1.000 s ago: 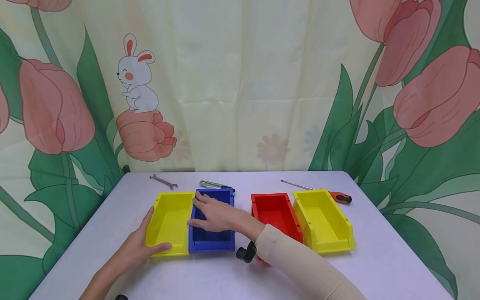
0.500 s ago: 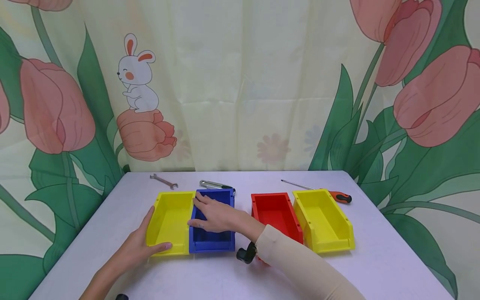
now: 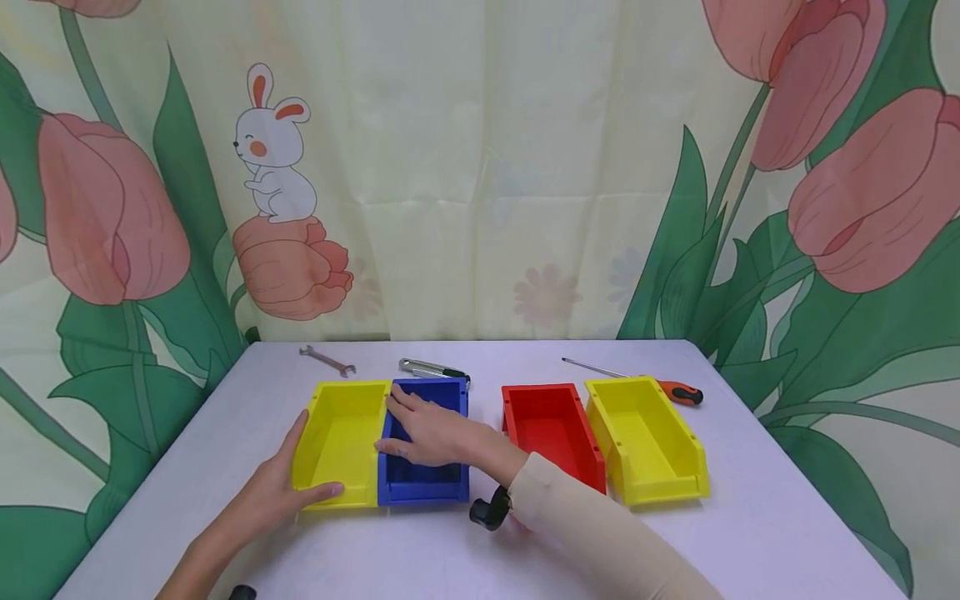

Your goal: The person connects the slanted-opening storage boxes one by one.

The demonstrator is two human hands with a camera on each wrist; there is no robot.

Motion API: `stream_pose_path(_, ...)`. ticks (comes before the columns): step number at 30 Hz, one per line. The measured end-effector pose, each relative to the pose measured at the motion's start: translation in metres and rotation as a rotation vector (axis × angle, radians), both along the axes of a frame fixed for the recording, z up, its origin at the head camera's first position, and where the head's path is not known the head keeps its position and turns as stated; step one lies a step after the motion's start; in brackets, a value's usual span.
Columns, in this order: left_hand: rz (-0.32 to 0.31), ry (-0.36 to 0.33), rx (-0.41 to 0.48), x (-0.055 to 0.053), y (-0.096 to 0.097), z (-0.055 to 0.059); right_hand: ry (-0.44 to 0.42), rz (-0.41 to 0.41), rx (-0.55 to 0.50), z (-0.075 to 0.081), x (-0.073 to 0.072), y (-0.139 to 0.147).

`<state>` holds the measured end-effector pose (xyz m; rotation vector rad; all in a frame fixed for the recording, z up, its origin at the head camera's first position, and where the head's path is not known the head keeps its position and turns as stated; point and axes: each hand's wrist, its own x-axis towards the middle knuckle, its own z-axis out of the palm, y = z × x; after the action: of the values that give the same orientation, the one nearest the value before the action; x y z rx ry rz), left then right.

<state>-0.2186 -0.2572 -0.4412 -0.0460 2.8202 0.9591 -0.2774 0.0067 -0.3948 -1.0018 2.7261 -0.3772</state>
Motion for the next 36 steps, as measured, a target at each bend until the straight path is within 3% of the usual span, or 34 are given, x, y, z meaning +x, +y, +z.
stream_pose_path(11, -0.015, -0.001, 0.002, -0.003, 0.001, 0.005, -0.029, -0.018, -0.037, -0.003, -0.004, 0.001)
stream_pose_path(18, -0.027, -0.003, 0.020, -0.004, 0.003, 0.004, 0.028, -0.065, -0.062, 0.011, -0.002, 0.013)
stream_pose_path(23, -0.054, 0.078, -0.044, -0.003, 0.006, 0.008, 0.077, -0.119, -0.095, 0.027, -0.004, 0.045)
stream_pose_path(29, -0.100, 0.199, -0.163, 0.002, 0.018, 0.019, 0.107, -0.224, -0.154, 0.035, -0.008, 0.097)
stream_pose_path(36, -0.128, 0.338, -0.114, 0.007, 0.038, 0.028, 0.086, -0.436, -0.153, 0.041, -0.009, 0.149)
